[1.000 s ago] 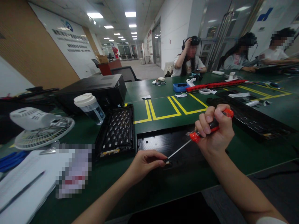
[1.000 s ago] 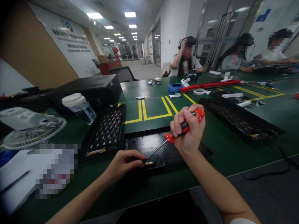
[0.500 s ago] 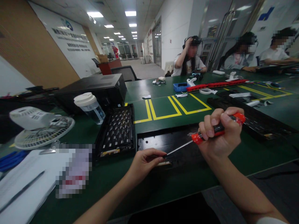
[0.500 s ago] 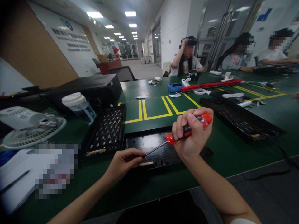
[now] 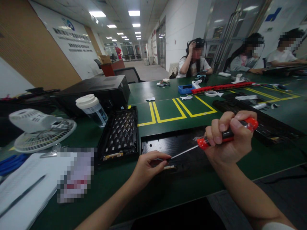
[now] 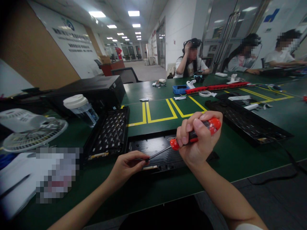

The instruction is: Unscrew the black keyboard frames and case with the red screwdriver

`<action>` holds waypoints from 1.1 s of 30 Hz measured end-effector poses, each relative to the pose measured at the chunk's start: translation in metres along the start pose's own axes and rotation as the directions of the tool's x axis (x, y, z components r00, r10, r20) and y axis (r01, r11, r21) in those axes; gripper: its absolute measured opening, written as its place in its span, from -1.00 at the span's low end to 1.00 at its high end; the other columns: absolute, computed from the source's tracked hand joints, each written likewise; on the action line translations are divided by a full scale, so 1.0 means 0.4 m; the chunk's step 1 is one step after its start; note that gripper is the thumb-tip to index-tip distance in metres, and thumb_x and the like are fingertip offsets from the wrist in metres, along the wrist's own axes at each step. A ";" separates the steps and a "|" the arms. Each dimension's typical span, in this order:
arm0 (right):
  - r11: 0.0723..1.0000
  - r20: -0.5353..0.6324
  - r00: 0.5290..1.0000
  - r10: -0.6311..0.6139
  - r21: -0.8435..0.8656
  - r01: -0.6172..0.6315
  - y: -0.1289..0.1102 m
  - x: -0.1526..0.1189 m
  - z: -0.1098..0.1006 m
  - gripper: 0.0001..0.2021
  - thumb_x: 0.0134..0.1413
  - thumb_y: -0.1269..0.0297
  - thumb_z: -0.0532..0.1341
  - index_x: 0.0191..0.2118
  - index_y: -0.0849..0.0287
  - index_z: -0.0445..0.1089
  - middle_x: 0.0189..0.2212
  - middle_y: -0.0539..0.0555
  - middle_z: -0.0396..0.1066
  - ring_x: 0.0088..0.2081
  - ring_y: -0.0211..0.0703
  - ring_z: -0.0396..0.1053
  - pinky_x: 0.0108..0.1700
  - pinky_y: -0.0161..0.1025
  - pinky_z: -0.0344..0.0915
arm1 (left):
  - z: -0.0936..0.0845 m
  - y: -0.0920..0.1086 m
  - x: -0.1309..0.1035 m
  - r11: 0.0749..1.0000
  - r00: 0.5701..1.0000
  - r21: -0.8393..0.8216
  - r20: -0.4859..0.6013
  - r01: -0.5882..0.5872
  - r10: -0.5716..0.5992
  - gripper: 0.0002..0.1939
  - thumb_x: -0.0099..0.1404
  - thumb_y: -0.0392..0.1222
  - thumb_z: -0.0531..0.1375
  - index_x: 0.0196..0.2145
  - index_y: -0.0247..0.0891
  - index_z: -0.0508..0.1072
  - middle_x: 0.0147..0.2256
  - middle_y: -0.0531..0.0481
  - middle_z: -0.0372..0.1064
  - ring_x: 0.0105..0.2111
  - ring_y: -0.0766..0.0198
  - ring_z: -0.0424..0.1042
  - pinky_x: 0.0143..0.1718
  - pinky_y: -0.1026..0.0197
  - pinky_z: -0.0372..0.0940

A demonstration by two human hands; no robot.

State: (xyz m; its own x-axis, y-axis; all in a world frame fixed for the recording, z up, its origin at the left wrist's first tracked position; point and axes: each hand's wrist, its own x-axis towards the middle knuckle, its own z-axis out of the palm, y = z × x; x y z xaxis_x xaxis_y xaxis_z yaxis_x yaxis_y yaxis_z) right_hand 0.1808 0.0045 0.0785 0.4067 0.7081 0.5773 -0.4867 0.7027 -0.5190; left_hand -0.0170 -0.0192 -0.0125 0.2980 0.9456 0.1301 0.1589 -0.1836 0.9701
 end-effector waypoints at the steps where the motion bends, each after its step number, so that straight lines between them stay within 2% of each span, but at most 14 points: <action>1: 1.000 0.001 1.000 -0.003 0.002 0.003 0.000 0.000 0.000 -0.86 -0.03 0.44 0.18 -0.41 0.08 0.18 -0.63 -0.18 0.19 -0.78 -0.48 0.01 -0.80 -0.49 -0.07 | 0.001 -0.001 0.000 1.000 1.000 0.005 0.002 -0.003 0.003 -0.82 0.17 -0.26 0.24 -0.27 -0.34 0.58 -0.27 -0.14 0.52 -0.32 0.26 0.51 -0.25 0.26 0.45; 7: 1.000 -0.002 1.000 -0.014 0.003 0.014 -0.004 0.003 -0.001 -0.87 -0.04 0.45 0.17 -0.43 0.09 0.20 -0.64 -0.17 0.21 -0.79 -0.48 0.01 -0.81 -0.50 -0.06 | -0.005 0.001 -0.001 0.998 0.999 0.040 0.015 -0.043 0.043 -0.74 0.16 -0.25 0.23 -0.17 -0.33 0.53 -0.22 -0.12 0.49 -0.23 0.24 0.49 -0.14 0.21 0.44; 10: 1.000 0.000 1.000 -0.014 0.005 0.014 -0.008 0.011 -0.007 -0.87 -0.05 0.45 0.18 -0.43 0.09 0.20 -0.64 -0.17 0.21 -0.78 -0.48 0.01 -0.81 -0.50 -0.04 | -0.045 0.003 0.007 0.983 0.995 0.157 -0.013 -0.097 0.100 -0.64 0.20 -0.25 0.17 -0.02 -0.31 0.42 -0.08 -0.15 0.44 -0.14 0.21 0.47 -0.05 0.14 0.39; 12: 1.000 0.024 1.000 -0.012 -0.017 0.013 -0.007 0.017 -0.016 -0.86 -0.06 0.47 0.18 -0.43 0.09 0.21 -0.64 -0.17 0.22 -0.79 -0.47 0.02 -0.82 -0.50 -0.02 | -0.084 -0.002 0.019 0.943 0.986 0.321 -0.102 -0.090 0.129 -0.65 0.30 -0.21 0.09 0.03 -0.28 0.37 -0.06 -0.15 0.43 -0.11 0.21 0.45 -0.03 0.11 0.36; 15: 0.998 0.120 0.992 0.032 -0.066 -0.024 0.002 0.021 -0.034 -0.83 -0.05 0.51 0.19 -0.41 0.09 0.23 -0.64 -0.17 0.23 -0.80 -0.45 0.05 -0.83 -0.47 0.02 | -0.131 -0.019 0.036 0.822 0.986 0.569 -0.150 0.028 0.071 -0.72 0.34 -0.13 0.06 -0.06 -0.27 0.40 -0.19 -0.09 0.46 -0.23 0.21 0.45 -0.15 0.12 0.36; 17: 0.994 0.193 0.978 0.079 -0.085 -0.064 0.014 0.019 -0.046 -0.82 -0.06 0.53 0.21 -0.40 0.09 0.23 -0.63 -0.17 0.24 -0.80 -0.44 0.07 -0.83 -0.46 0.04 | -0.141 -0.033 0.042 0.699 0.988 0.713 -0.136 0.044 0.077 -0.77 0.32 -0.17 0.07 -0.13 -0.28 0.42 -0.30 -0.05 0.44 -0.33 0.23 0.43 -0.22 0.15 0.35; 21: 0.991 0.247 0.962 0.117 -0.099 -0.095 0.035 0.006 -0.060 -0.82 -0.05 0.51 0.23 -0.40 0.11 0.23 -0.63 -0.17 0.24 -0.79 -0.45 0.09 -0.81 -0.48 0.07 | -0.124 -0.051 0.039 0.447 0.983 0.895 -0.076 -0.007 0.168 -0.81 0.33 -0.27 0.04 -0.18 -0.25 0.44 -0.32 -0.04 0.41 -0.33 0.24 0.43 -0.25 0.20 0.33; 24: 0.992 0.238 0.965 0.106 -0.092 -0.086 0.042 0.001 -0.063 -0.82 -0.04 0.53 0.21 -0.39 0.11 0.23 -0.63 -0.18 0.24 -0.79 -0.45 0.08 -0.81 -0.49 0.06 | -0.113 -0.053 0.031 0.243 0.983 0.969 -0.084 0.042 0.165 -0.79 0.33 -0.28 0.04 -0.15 -0.25 0.44 -0.27 -0.08 0.40 -0.26 0.18 0.44 -0.25 0.21 0.33; 26: 0.992 0.232 0.967 0.102 -0.091 -0.083 0.042 0.000 -0.063 -0.81 -0.04 0.54 0.20 -0.38 0.11 0.23 -0.63 -0.18 0.24 -0.79 -0.45 0.07 -0.80 -0.49 0.06 | -0.114 -0.052 0.027 0.141 0.983 0.985 -0.117 0.097 0.141 -0.77 0.34 -0.26 0.03 -0.12 -0.25 0.44 -0.24 -0.10 0.38 -0.25 0.15 0.44 -0.30 0.21 0.32; 29: 0.993 0.244 0.964 0.103 -0.084 -0.084 0.044 0.000 -0.063 -0.81 -0.05 0.56 0.20 -0.38 0.12 0.23 -0.63 -0.17 0.24 -0.79 -0.45 0.08 -0.80 -0.49 0.07 | -0.119 -0.052 0.028 0.067 0.980 0.987 -0.154 0.146 0.125 -0.74 0.35 -0.26 0.01 -0.07 -0.26 0.42 -0.22 -0.12 0.35 -0.25 0.15 0.44 -0.34 0.22 0.32; 33: 0.993 0.270 0.956 0.111 -0.070 -0.096 0.048 -0.004 -0.062 -0.82 -0.06 0.55 0.20 -0.38 0.12 0.25 -0.62 -0.17 0.26 -0.79 -0.45 0.10 -0.81 -0.48 0.09 | -0.121 -0.052 0.032 0.034 0.974 0.985 -0.174 0.171 0.146 -0.68 0.36 -0.25 0.01 0.01 -0.32 0.38 -0.20 -0.15 0.35 -0.23 0.11 0.43 -0.27 0.17 0.33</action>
State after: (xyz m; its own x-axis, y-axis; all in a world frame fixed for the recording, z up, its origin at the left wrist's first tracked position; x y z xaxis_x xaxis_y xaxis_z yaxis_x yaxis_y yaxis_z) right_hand 0.1902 0.0185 0.0520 0.1261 0.7367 0.6643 -0.4681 0.6347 -0.6149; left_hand -0.0621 0.0097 -0.0212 0.1494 0.9409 0.3041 0.9831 -0.1086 -0.1471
